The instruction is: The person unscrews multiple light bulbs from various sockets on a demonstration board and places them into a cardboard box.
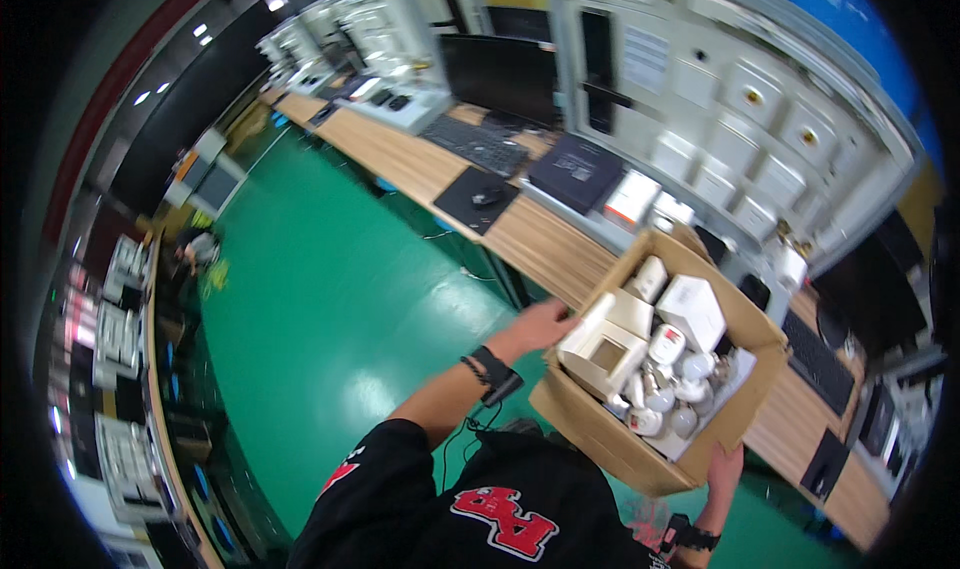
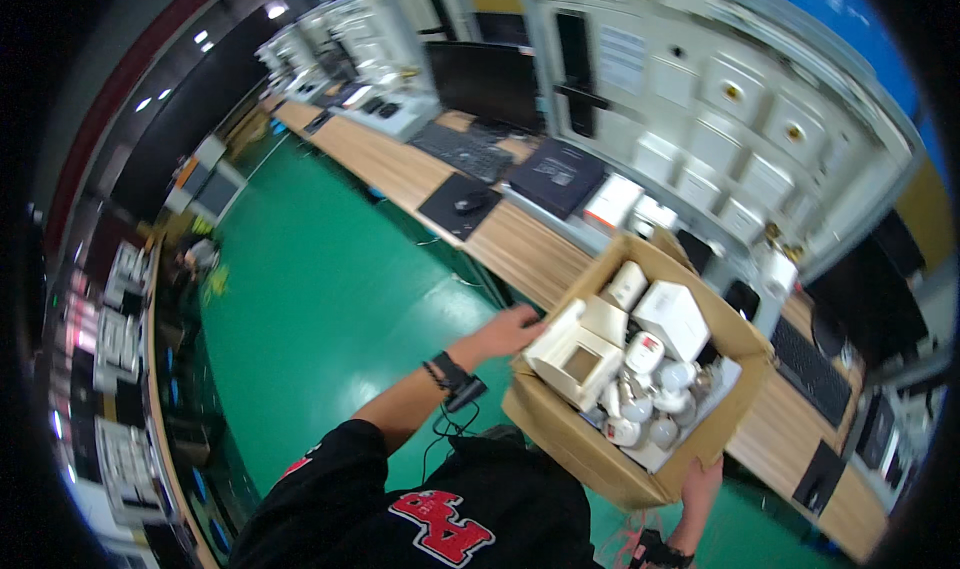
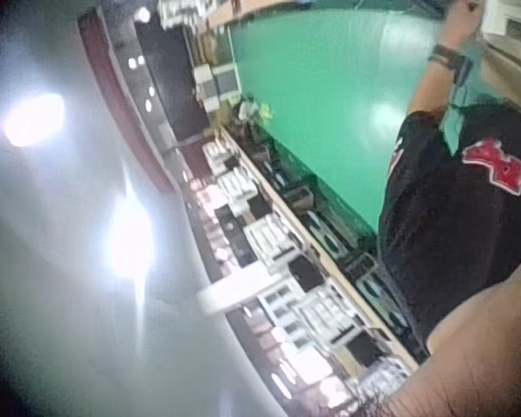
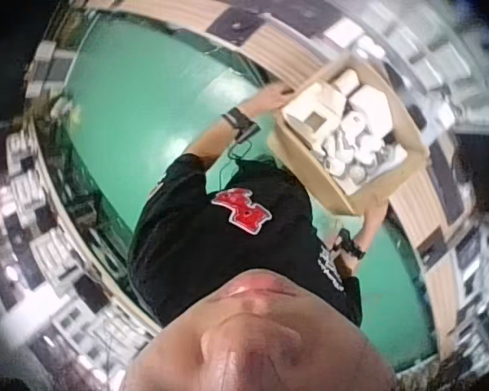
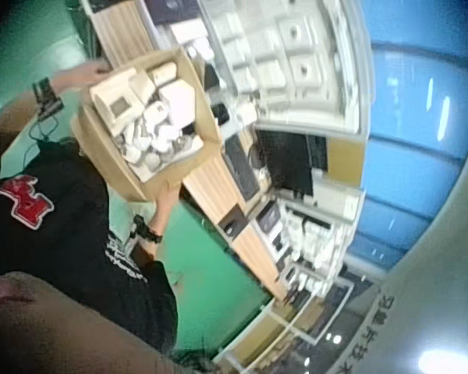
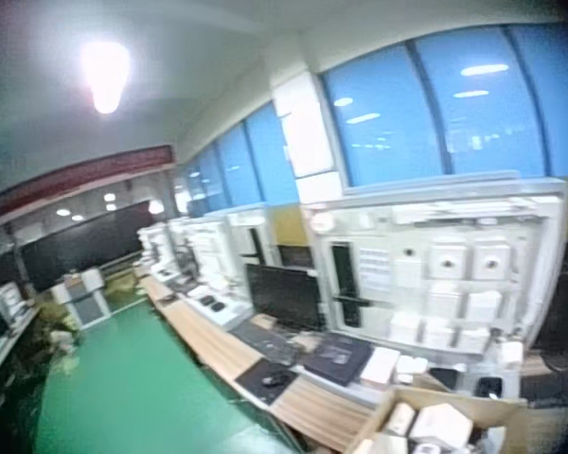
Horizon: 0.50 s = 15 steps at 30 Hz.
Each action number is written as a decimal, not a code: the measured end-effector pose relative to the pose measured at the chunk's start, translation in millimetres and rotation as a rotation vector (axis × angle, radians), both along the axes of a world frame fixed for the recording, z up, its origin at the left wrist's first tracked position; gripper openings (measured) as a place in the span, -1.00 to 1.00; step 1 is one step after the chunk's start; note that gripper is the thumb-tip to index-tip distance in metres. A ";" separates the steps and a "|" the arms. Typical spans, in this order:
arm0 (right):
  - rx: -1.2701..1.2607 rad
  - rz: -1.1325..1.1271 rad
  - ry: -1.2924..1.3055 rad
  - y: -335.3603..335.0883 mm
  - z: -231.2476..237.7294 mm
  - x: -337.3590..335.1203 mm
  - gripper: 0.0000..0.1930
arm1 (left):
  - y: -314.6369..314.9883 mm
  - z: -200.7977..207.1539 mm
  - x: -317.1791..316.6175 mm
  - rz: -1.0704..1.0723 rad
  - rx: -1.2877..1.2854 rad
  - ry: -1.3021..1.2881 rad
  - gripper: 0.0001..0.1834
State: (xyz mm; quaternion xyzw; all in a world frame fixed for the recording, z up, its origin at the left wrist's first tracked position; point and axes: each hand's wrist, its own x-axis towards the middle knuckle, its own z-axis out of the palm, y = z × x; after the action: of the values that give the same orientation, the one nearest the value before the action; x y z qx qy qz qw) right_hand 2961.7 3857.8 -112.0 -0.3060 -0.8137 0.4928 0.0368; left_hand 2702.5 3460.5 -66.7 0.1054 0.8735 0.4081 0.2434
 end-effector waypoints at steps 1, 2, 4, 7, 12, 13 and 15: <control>0.001 0.040 -0.017 7.0 0.3 -1.3 -0.54 | 3.2 -2.4 4.0 0.019 -0.046 -0.212 -0.44; -0.087 0.044 0.085 15.9 -11.2 4.2 -0.54 | 9.0 -8.0 13.3 0.033 0.018 -0.173 -0.39; -0.155 0.080 0.140 39.7 -40.4 10.7 -0.55 | 22.5 -17.6 27.5 0.000 -0.018 0.023 -0.28; -0.129 0.123 0.076 46.0 -43.2 29.6 -0.55 | 19.2 -18.7 34.3 -0.017 -0.036 0.072 -0.19; 0.437 0.314 -0.033 60.1 -94.6 55.8 -0.52 | 10.6 -33.2 40.4 -0.009 0.058 0.029 -0.18; 0.185 0.125 0.033 34.8 -81.3 57.1 -0.52 | 4.5 -28.1 48.6 -0.011 0.025 0.063 -0.20; 0.084 0.132 0.075 -9.7 -52.7 60.1 -0.53 | -4.0 -42.8 56.4 -0.008 -0.009 0.230 -0.52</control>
State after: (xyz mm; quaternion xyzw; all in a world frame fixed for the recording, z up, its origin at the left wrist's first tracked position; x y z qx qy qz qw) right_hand 3021.8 3848.0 -164.7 -0.2313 -0.8502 0.4705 0.0474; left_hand 2758.9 3456.5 -109.5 0.1540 0.8970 0.3884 0.1439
